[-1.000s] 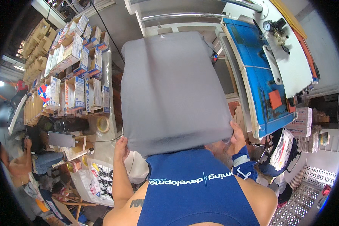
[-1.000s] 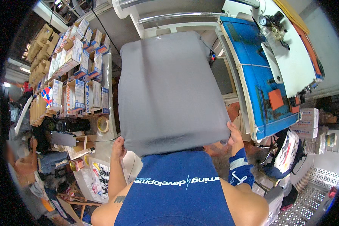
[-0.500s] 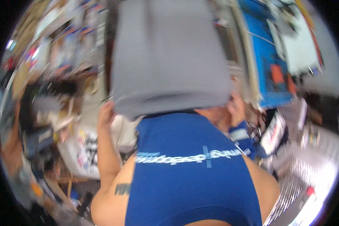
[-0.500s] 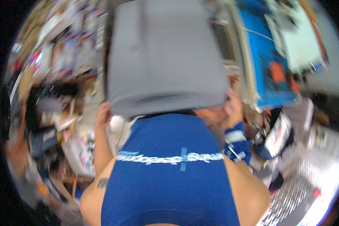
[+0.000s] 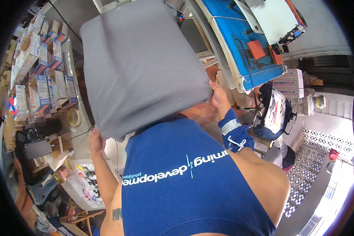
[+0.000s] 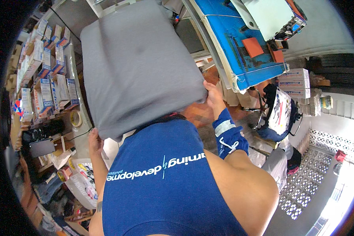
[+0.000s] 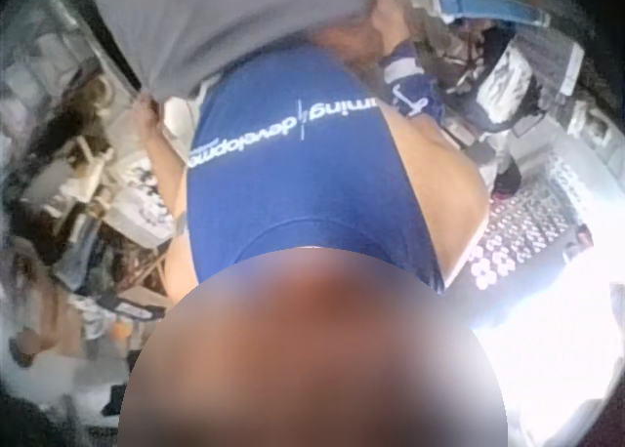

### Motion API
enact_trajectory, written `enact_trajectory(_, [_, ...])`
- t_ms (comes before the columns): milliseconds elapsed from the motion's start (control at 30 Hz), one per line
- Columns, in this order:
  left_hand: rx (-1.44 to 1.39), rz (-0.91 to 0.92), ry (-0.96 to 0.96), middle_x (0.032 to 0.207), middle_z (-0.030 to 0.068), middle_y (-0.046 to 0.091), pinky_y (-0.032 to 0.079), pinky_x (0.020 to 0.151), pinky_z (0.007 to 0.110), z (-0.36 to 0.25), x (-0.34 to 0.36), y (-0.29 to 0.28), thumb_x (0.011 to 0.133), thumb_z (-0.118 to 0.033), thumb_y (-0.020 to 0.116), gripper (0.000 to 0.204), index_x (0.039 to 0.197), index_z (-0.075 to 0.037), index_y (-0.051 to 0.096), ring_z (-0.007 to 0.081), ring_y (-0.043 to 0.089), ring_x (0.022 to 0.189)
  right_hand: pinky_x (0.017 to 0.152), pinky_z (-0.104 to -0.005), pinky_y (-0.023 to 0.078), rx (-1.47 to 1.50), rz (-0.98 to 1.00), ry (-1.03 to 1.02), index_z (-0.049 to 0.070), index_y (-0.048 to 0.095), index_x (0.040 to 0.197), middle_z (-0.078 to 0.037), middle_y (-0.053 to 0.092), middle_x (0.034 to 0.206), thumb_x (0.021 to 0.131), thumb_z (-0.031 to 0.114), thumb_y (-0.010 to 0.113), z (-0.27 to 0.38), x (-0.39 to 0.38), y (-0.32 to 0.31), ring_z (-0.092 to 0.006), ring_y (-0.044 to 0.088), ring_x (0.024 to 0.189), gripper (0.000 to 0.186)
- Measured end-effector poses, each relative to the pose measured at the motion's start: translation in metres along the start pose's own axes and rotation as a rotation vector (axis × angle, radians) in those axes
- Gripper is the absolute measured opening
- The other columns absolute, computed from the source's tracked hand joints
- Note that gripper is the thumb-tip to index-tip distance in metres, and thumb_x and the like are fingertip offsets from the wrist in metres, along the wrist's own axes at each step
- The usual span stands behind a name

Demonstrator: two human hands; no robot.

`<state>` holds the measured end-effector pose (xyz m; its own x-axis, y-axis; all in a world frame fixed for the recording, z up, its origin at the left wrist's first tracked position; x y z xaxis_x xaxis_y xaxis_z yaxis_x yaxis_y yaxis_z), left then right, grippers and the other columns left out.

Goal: The person places gray t-shirts on a heat press, aligns printed transfer sheets, and operates the press to apply the designs. They repeat this process for multiple shirts, stacking finished items on a nearby table.

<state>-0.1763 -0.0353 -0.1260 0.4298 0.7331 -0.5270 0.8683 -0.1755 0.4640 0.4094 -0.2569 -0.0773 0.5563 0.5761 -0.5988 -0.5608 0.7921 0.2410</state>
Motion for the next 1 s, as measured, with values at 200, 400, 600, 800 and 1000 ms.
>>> enact_trajectory(200, [0.263,0.041,-0.190,0.116,0.0112,0.071,0.055,0.090,0.037,0.023,0.031,0.052,0.101,-0.018,0.058,0.029,0.122,0.001,0.064,0.0215,0.068,0.103,0.081,-0.0409,0.055,-0.092,0.129,0.205,0.004,0.065,0.120,-0.010,0.071,0.110,0.102,0.027,0.052,-0.036,0.007,0.023,-0.0214,0.068,0.090,0.033])
enact_trajectory(400, [0.517,-0.077,-0.247,0.102,0.0046,0.073,0.055,0.077,0.030,0.011,0.030,0.057,0.099,-0.010,0.057,0.022,0.115,-0.003,0.070,0.0138,0.067,0.088,0.079,-0.0386,0.056,-0.469,0.184,0.134,0.003,0.072,0.108,-0.010,0.073,0.097,0.098,0.027,0.062,-0.008,0.025,0.004,-0.0203,0.071,0.086,0.028])
enact_trajectory(600, [0.698,-0.439,0.290,0.100,0.0093,0.073,0.052,0.075,0.032,-0.052,0.016,0.103,0.095,-0.021,0.067,0.029,0.114,0.001,0.071,0.0172,0.066,0.082,0.074,-0.0371,0.056,-0.995,-0.176,-0.352,-0.001,0.074,0.100,-0.015,0.074,0.086,0.093,0.033,0.069,0.062,0.013,0.065,-0.0241,0.073,0.081,0.035])
enact_trajectory(800, [1.281,-0.505,0.407,0.104,0.0208,0.069,0.051,0.087,0.042,-0.079,-0.012,0.182,0.089,-0.016,0.069,0.033,0.118,-0.001,0.070,0.0362,0.066,0.097,0.078,-0.0386,0.056,-1.272,-0.140,-0.502,-0.001,0.074,0.101,-0.019,0.075,0.089,0.087,0.029,0.074,0.089,-0.018,0.115,-0.0309,0.073,0.082,0.033])
enact_trajectory(1000, [1.133,-0.546,0.426,0.106,0.0198,0.067,0.051,0.090,0.043,-0.069,-0.014,0.175,0.094,-0.014,0.062,0.035,0.126,0.001,0.063,0.0345,0.065,0.101,0.100,-0.0469,0.046,-1.455,-0.150,-1.115,0.000,0.065,0.120,-0.023,0.062,0.129,0.088,0.033,0.072,0.088,-0.005,0.188,-0.0401,0.059,0.119,0.046])
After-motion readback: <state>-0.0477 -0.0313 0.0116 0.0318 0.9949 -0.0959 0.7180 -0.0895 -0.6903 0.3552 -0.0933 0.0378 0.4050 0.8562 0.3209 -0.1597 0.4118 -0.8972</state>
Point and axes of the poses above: each hand's wrist, its own x-axis towards the middle knuckle, its own y-axis out of the palm, z = x × y, the point moved 4 cm from there along x, towards the middle knuckle
